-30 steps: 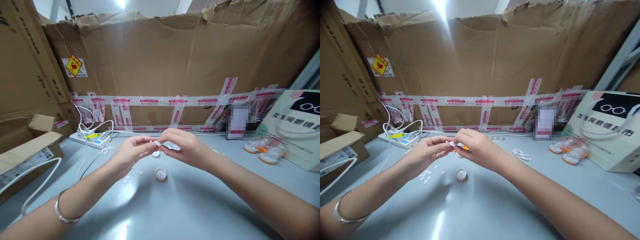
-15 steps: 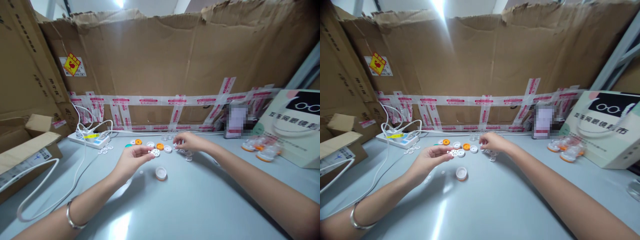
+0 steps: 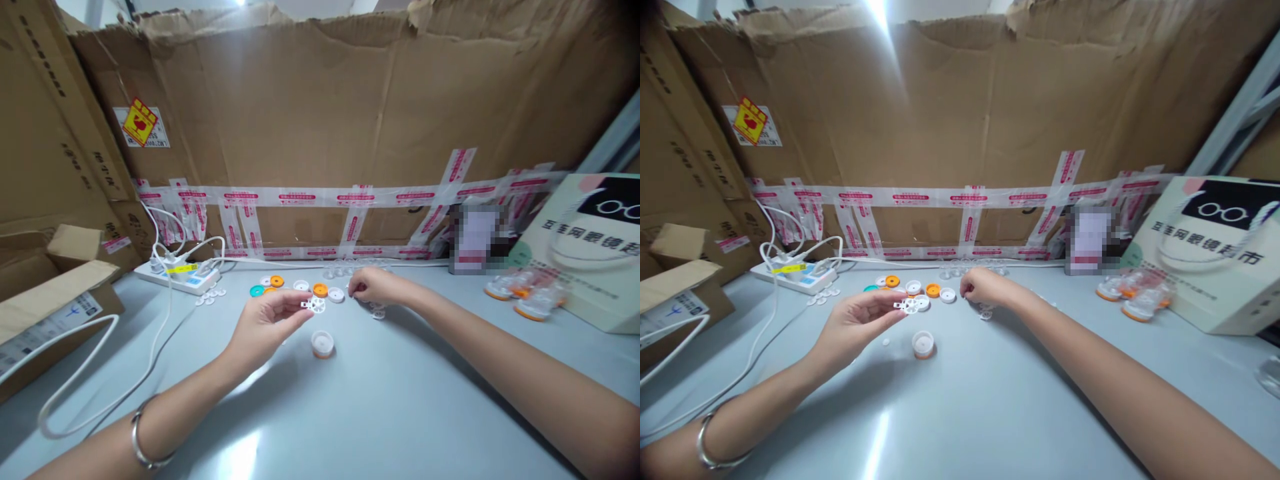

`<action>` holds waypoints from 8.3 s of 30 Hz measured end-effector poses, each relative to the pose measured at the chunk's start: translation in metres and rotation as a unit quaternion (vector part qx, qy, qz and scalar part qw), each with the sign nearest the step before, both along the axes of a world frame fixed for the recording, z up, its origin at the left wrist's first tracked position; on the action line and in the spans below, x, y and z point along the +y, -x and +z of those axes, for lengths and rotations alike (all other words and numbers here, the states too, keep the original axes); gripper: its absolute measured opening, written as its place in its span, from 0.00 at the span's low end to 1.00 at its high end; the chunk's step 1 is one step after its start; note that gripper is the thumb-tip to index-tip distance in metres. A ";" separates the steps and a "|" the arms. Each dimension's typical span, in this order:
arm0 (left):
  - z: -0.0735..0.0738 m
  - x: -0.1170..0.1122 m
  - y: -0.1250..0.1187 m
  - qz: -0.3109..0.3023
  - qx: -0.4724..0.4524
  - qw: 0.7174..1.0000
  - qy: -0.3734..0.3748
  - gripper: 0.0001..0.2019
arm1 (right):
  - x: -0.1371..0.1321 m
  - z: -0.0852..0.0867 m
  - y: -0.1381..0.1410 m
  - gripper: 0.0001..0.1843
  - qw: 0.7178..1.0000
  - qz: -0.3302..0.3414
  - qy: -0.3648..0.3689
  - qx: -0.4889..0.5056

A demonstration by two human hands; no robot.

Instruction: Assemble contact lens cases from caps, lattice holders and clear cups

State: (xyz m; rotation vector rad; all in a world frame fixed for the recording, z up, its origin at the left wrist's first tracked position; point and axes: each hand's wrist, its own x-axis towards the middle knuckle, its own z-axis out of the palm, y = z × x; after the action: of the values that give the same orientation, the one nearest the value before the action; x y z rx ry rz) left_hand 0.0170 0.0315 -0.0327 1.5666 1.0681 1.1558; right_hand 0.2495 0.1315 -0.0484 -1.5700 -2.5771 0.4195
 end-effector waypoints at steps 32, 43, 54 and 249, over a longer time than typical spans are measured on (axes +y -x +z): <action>0.003 -0.005 -0.001 -0.019 -0.043 0.998 0.035 0.11 | -0.061 0.047 0.023 0.11 0.851 0.018 -0.042 0.524; 0.012 -0.016 -0.005 -0.067 -0.092 0.990 0.086 0.10 | -0.096 0.023 0.037 0.09 0.800 0.276 -0.429 0.315; 0.009 -0.012 -0.003 -0.085 -0.105 0.986 0.100 0.10 | -0.103 0.036 0.026 0.14 0.853 0.305 -0.374 0.199; -0.045 0.009 -0.012 -0.080 0.293 0.949 -0.081 0.13 | -0.072 0.001 0.035 0.08 0.955 0.088 0.078 0.273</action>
State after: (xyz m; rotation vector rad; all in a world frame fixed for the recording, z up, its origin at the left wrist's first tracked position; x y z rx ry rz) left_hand 0.0288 0.0408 -0.0778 2.1615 1.2085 0.6873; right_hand 0.2145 0.0594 -0.0477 -1.0579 -2.2871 0.9430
